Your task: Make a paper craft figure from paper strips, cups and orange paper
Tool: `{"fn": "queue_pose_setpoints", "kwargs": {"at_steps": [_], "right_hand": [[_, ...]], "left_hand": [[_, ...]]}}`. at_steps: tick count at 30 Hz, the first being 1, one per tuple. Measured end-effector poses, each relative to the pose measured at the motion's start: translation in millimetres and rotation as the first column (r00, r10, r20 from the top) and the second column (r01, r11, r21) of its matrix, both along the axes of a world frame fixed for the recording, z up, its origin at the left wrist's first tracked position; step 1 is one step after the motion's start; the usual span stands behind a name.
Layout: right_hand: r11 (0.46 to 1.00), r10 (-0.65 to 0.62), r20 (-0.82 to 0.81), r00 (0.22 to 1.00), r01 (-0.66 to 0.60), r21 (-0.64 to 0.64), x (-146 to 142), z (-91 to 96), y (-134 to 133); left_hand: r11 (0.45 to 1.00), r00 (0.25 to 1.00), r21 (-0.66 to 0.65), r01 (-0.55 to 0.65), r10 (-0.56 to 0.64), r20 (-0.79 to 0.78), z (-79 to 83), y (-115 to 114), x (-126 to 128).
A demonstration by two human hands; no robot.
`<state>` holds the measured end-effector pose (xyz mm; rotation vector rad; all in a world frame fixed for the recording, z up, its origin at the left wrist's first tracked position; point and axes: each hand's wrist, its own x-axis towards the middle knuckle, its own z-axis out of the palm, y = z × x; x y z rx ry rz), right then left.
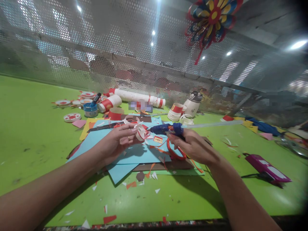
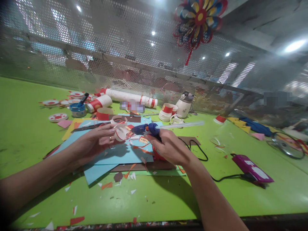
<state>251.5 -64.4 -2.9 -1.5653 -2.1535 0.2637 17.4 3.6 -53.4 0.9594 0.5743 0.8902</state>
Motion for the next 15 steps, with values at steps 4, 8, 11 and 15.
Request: {"fn": "queue_pose_setpoints", "kwargs": {"at_steps": [4, 8, 11, 15], "right_hand": [[0.995, -0.068, -0.062, 0.996, 0.072, 0.063, 13.2, -0.5, 7.3], [0.946, -0.294, -0.015, 0.956, 0.293, 0.138, 32.7, -9.7, 25.3], [0.91, -0.402, 0.059, 0.914, 0.392, 0.139, 46.4, -24.1, 42.5], [0.926, -0.378, 0.207, 0.903, 0.369, 0.08, 56.8, -41.0, 56.5]], "left_hand": [[0.999, 1.0, -0.018, -0.026, 0.026, -0.014, 4.1, -1.6, 0.5], [1.0, 0.999, -0.018, -0.022, 0.021, -0.026, 6.3, -1.9, 1.9], [1.0, 0.999, 0.007, -0.021, 0.021, -0.028, 4.6, -0.7, 2.1], [0.999, 1.0, 0.034, -0.01, 0.01, 0.011, 3.2, 0.7, 0.0]]}}
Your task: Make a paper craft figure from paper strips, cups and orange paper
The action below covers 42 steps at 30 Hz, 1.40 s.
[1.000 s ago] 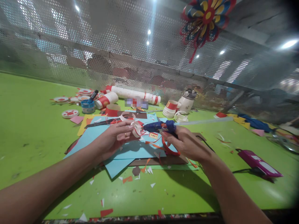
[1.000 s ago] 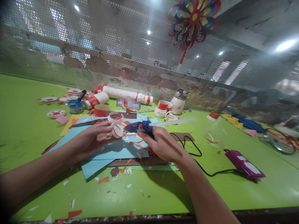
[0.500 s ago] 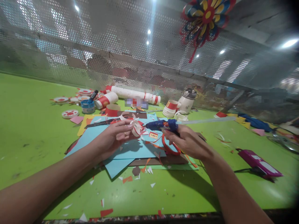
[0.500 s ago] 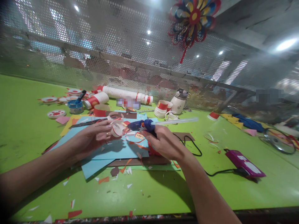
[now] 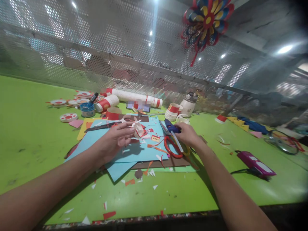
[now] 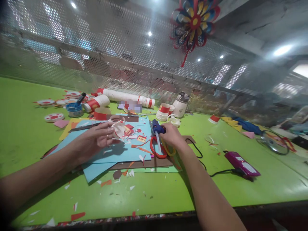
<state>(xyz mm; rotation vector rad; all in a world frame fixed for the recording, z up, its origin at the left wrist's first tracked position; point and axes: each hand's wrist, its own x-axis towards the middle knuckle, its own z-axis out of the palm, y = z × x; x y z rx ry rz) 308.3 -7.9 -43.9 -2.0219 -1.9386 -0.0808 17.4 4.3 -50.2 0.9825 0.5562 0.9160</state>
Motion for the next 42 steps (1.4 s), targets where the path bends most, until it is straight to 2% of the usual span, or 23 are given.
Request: {"fn": "queue_pose_setpoints", "kwargs": {"at_steps": [4, 8, 10, 13, 15, 16, 18, 19, 20, 23, 32, 35, 38, 40, 42], "right_hand": [[0.994, 0.04, 0.037, 0.999, -0.036, -0.105, 5.7, -5.9, 1.8], [0.977, 0.103, 0.054, 0.993, -0.091, -0.191, 12.1, -3.5, 2.0], [0.979, 0.101, 0.066, 0.993, -0.087, -0.186, 11.0, 2.2, -1.2], [0.995, 0.078, 0.091, 0.993, -0.071, -0.076, -5.1, 16.4, -15.8], [0.982, 0.175, 0.098, 0.98, -0.181, 0.051, -26.3, 25.9, -31.1], [0.961, 0.271, 0.091, 0.958, -0.274, 0.033, -38.5, 29.5, -39.2], [0.894, 0.445, 0.14, 0.885, -0.431, -0.12, -62.0, 32.9, -54.2], [0.858, 0.505, 0.185, 0.843, -0.469, -0.208, -71.7, 32.8, -60.2], [0.834, 0.541, 0.231, 0.808, -0.481, -0.272, -79.4, 31.7, -64.9], [0.83, 0.547, 0.346, 0.762, -0.438, -0.346, -89.9, 25.7, -71.0], [0.85, 0.519, 0.448, 0.728, -0.382, -0.364, -85.3, 11.4, -64.4], [0.85, 0.51, 0.426, 0.748, -0.363, -0.381, -85.7, 13.4, -63.9], [0.861, 0.485, 0.354, 0.8, -0.368, -0.35, -82.8, 18.5, -62.2], [0.864, 0.484, 0.23, 0.844, -0.417, -0.283, -78.4, 22.3, -59.6], [0.867, 0.468, 0.016, 0.883, -0.456, -0.2, -72.9, 25.6, -56.1]], "left_hand": [[1.0, 0.999, 0.019, -0.012, 0.011, 0.038, 1.7, 0.4, -2.4], [1.0, 1.0, 0.017, 0.006, -0.007, 0.029, 2.1, 1.1, -2.8], [1.0, 1.0, 0.013, 0.013, -0.013, 0.019, 2.6, 0.5, -2.5], [1.0, 1.0, 0.003, -0.018, 0.018, 0.006, 4.0, -1.3, -1.3], [1.0, 1.0, 0.016, -0.027, 0.027, 0.002, 4.6, -1.7, -0.7], [0.999, 1.0, 0.027, -0.024, 0.024, 0.002, 4.6, -1.4, -0.8], [0.999, 1.0, 0.043, -0.018, 0.018, 0.004, 4.0, 0.0, -1.4], [0.999, 1.0, 0.043, -0.018, 0.018, 0.002, 3.7, 0.9, -2.0], [0.999, 1.0, 0.041, -0.023, 0.023, -0.002, 3.4, 1.6, -2.5], [0.999, 0.999, 0.029, -0.043, 0.044, -0.017, 3.3, 2.7, -3.1], [1.0, 1.0, 0.005, -0.03, 0.03, -0.004, 3.7, 1.4, -0.2], [1.0, 1.0, 0.018, -0.02, 0.02, 0.001, 3.7, 2.0, -1.2], [1.0, 1.0, 0.01, -0.021, 0.021, -0.004, 3.5, 2.3, -1.7], [1.0, 1.0, 0.0, -0.025, 0.025, -0.006, 3.2, 2.1, -1.7], [1.0, 1.0, 0.006, -0.014, 0.014, -0.004, 2.6, 1.4, -1.5]]}}
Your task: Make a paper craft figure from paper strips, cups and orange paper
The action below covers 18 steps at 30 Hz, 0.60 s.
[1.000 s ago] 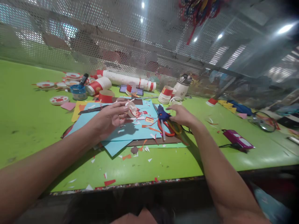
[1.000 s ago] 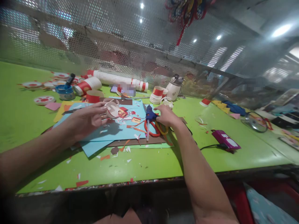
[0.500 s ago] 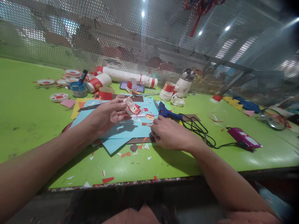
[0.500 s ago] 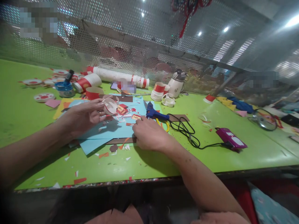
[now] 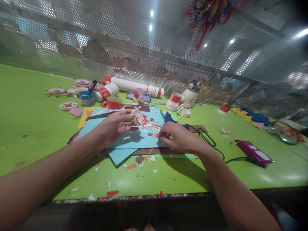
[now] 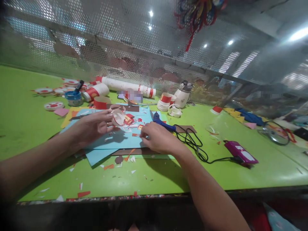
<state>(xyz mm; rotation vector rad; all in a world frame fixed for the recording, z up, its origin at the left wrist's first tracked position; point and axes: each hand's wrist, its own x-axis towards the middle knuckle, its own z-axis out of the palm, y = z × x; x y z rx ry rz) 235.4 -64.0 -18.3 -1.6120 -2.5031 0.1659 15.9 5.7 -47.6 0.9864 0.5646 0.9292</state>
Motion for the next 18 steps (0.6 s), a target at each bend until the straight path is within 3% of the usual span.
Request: {"fn": "queue_pose_setpoints", "kwargs": {"at_steps": [2, 5, 7, 9, 13, 18], "right_hand": [[0.995, -0.067, -0.276, 0.959, 0.044, -0.088, 5.6, 2.1, 3.9], [0.949, -0.211, -0.637, 0.742, -0.001, -0.316, 12.0, 2.8, 9.0], [0.924, -0.274, -0.762, 0.587, -0.059, -0.378, 14.2, 2.7, 10.9], [0.927, -0.285, -0.81, 0.512, -0.068, -0.37, 14.9, 2.5, 11.4], [0.943, -0.254, -0.815, 0.521, -0.052, -0.328, 13.5, 1.3, 11.5], [0.963, -0.238, -0.706, 0.667, 0.066, -0.263, 6.3, -0.9, 11.3]], "left_hand": [[0.999, 0.999, 0.009, 0.037, -0.037, 0.006, -0.7, -1.1, 0.4], [0.995, 0.995, -0.005, 0.095, -0.095, 0.016, -1.9, -3.0, 1.5], [0.991, 0.991, -0.012, 0.132, -0.132, 0.015, -2.5, -4.3, 2.1], [0.988, 0.988, -0.016, 0.156, -0.156, 0.012, -2.9, -5.6, 2.3], [0.98, 0.98, -0.015, 0.2, -0.2, 0.015, -3.7, -6.8, 2.3], [0.977, 0.977, -0.021, 0.214, -0.214, 0.003, -4.7, -5.7, 2.7]]}}
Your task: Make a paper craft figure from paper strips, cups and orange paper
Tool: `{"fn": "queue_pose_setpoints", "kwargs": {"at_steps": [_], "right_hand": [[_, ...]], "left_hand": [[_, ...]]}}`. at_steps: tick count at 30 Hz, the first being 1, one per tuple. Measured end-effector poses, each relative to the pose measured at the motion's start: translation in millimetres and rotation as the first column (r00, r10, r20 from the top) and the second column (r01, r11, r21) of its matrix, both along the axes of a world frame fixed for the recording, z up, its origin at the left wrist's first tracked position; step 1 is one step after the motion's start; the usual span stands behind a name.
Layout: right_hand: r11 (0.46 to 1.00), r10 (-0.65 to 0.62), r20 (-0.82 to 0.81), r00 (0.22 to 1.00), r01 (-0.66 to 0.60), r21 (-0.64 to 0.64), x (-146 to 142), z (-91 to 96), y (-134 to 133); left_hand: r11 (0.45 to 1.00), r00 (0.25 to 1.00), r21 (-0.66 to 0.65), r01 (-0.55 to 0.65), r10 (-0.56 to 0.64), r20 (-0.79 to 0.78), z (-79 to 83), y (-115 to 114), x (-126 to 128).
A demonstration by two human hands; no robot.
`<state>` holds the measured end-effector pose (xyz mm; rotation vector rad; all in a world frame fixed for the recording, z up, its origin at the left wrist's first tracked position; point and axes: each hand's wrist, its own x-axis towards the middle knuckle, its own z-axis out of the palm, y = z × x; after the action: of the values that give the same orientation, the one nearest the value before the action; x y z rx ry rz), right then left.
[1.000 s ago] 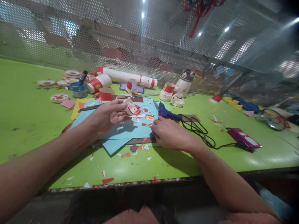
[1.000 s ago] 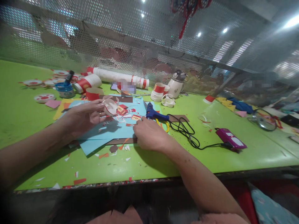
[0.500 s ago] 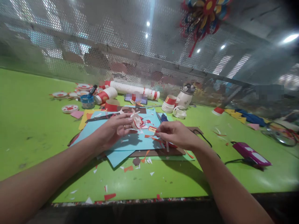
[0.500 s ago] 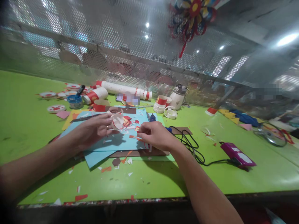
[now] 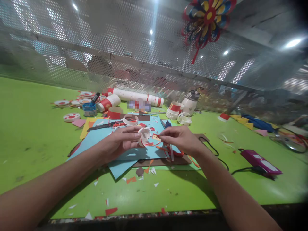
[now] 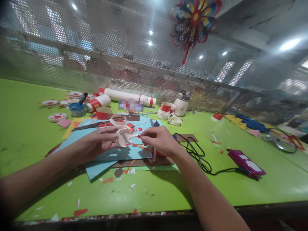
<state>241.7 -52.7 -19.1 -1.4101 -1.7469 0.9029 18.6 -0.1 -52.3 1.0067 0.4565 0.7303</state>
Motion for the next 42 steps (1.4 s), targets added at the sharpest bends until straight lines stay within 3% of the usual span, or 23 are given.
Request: {"fn": "queue_pose_setpoints", "kwargs": {"at_steps": [4, 8, 15, 22, 42], "right_hand": [[0.985, -0.053, 0.21, 0.976, 0.018, 0.169, -11.7, 1.1, -4.7], [0.954, -0.07, 0.301, 0.951, -0.024, 0.299, -20.3, -1.3, -8.5], [0.961, -0.115, 0.323, 0.939, 0.022, 0.277, -22.6, -9.2, -8.2], [0.972, -0.134, 0.39, 0.911, 0.043, 0.232, -26.2, -10.0, -8.2], [0.935, -0.197, 0.358, 0.913, 0.064, 0.35, -29.4, -14.5, -7.1]], "left_hand": [[1.0, 1.0, 0.004, 0.004, -0.004, -0.011, -1.2, -0.4, 0.4], [1.0, 0.999, 0.019, 0.007, -0.007, -0.033, -4.0, -1.5, 1.6], [0.993, 0.996, 0.092, 0.074, -0.069, -0.063, -6.8, -4.1, 1.8], [0.997, 0.993, 0.023, 0.078, -0.076, -0.086, -3.7, -8.5, 6.1], [0.995, 0.995, 0.047, 0.093, -0.09, -0.049, -6.6, -7.6, 7.2]]}}
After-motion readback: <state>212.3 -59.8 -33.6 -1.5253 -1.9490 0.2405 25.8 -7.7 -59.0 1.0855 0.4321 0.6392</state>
